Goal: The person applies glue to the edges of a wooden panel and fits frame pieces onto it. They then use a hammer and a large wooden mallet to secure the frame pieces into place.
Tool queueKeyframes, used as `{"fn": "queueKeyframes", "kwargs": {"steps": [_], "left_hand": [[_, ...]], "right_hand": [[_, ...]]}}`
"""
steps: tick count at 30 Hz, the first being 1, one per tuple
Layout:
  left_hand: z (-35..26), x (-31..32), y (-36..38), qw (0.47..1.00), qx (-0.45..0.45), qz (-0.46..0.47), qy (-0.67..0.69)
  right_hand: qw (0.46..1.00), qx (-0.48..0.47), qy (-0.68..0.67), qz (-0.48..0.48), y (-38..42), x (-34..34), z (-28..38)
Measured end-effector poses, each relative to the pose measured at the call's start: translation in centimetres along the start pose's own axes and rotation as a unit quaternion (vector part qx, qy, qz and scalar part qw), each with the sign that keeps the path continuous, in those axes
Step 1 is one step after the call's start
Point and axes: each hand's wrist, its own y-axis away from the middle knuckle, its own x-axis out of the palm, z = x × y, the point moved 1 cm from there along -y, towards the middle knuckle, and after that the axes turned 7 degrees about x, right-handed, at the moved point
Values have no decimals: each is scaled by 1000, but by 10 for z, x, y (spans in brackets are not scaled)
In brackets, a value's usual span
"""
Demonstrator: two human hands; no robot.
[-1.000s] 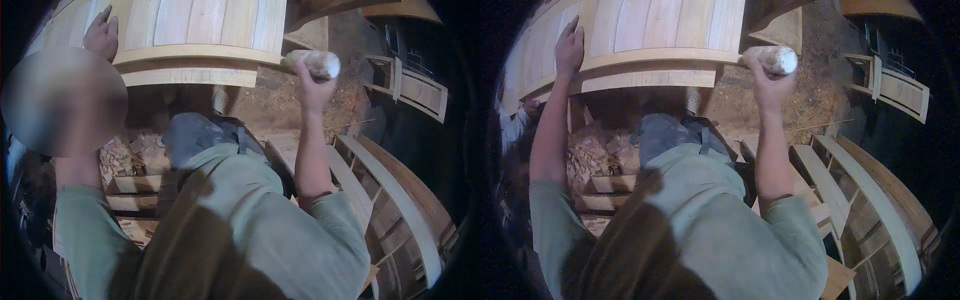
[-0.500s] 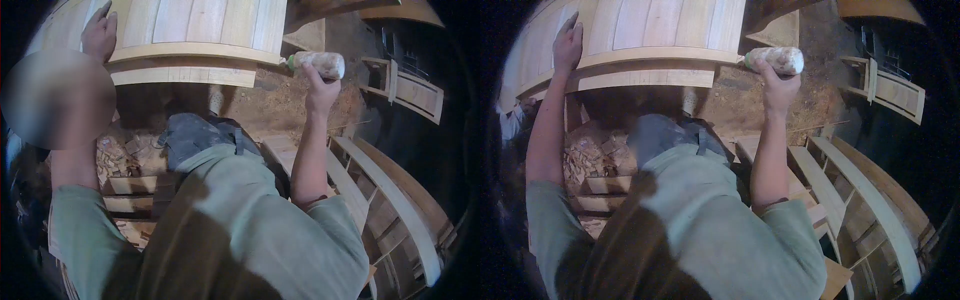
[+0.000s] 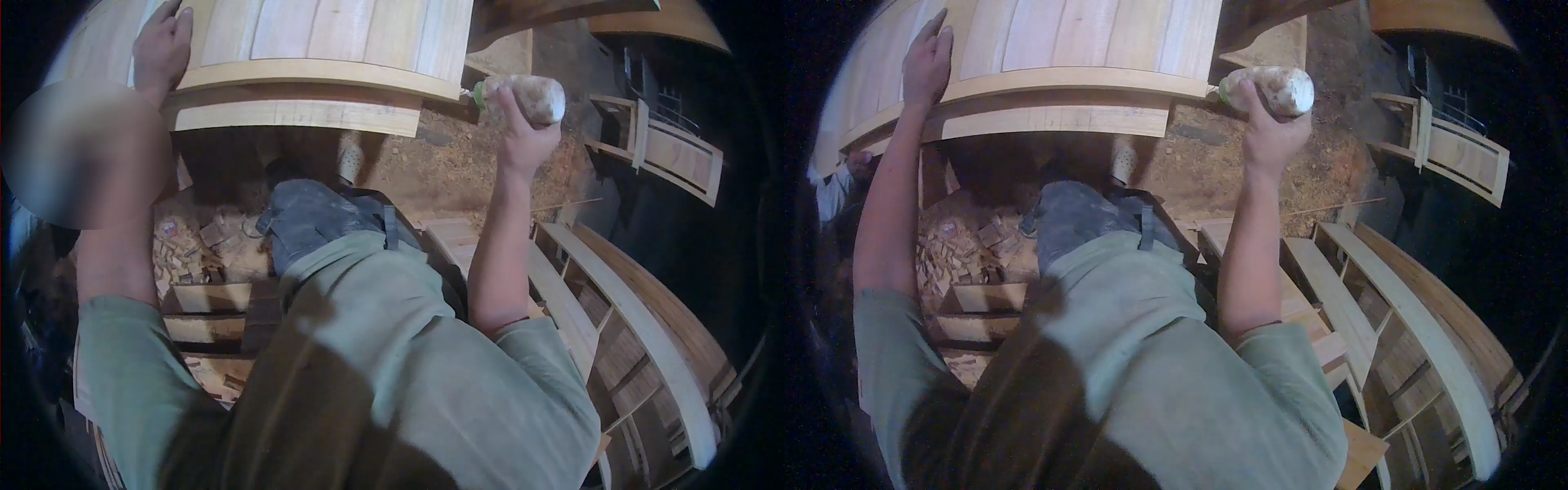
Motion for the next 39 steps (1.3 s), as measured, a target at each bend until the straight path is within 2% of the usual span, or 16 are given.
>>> {"fn": "queueKeyframes", "kwargs": {"steps": [6, 8, 11, 13, 14, 20, 22, 23, 24, 26, 27, 29, 30, 32, 37, 39], "left_hand": [[-3, -1, 1, 1000, -18, 2, -11], [-7, -1, 3, 1000, -11, -26, 9], [-7, -1, 1, 998, -39, -18, 44], [-7, -4, 0, 999, -38, 2, 17], [-7, -4, 0, 999, -38, 22, -11], [-13, -5, 0, 999, -44, 11, 7], [-11, -6, -1, 1000, -13, 15, -6], [-9, -7, -2, 1000, 7, 20, -22], [-14, -9, -4, 999, 20, 17, -24], [-20, -10, -2, 999, -35, -10, 37], [-20, -10, -1, 999, -7, -12, 30], [-28, -11, -3, 999, -14, -8, 38], [-29, -13, -4, 998, -36, -5, 46], [-26, -12, -3, 999, -15, -2, 34], [-27, -12, -3, 999, 4, 6, 42], [-31, -13, -2, 998, -29, 2, 56]], "right_hand": [[1000, 19, -8, 2, 3, 1, -10], [1000, 25, 7, -4, 1, 1, -7], [999, 28, 22, 3, -2, -5, -25], [999, 21, 19, 19, -3, -2, -22], [999, 31, -1, 13, -2, -2, -20], [992, 93, -87, -22, -19, -4, -36], [986, 119, -115, 9, -18, -1, -39], [977, 171, -124, 11, -14, -4, -35], [977, 168, -133, 1, -18, -5, -40], [970, 190, -148, -26, -20, -9, -60], [969, 190, -156, -36, -20, -10, -60], [962, 233, -144, -14, -20, -10, -57], [960, 233, -154, -24, -18, -14, -60], [969, 229, -88, -24, -15, -22, -69], [934, 283, -215, -36, -10, -11, -53], [926, 287, -241, -40, -10, -9, -58]]}}
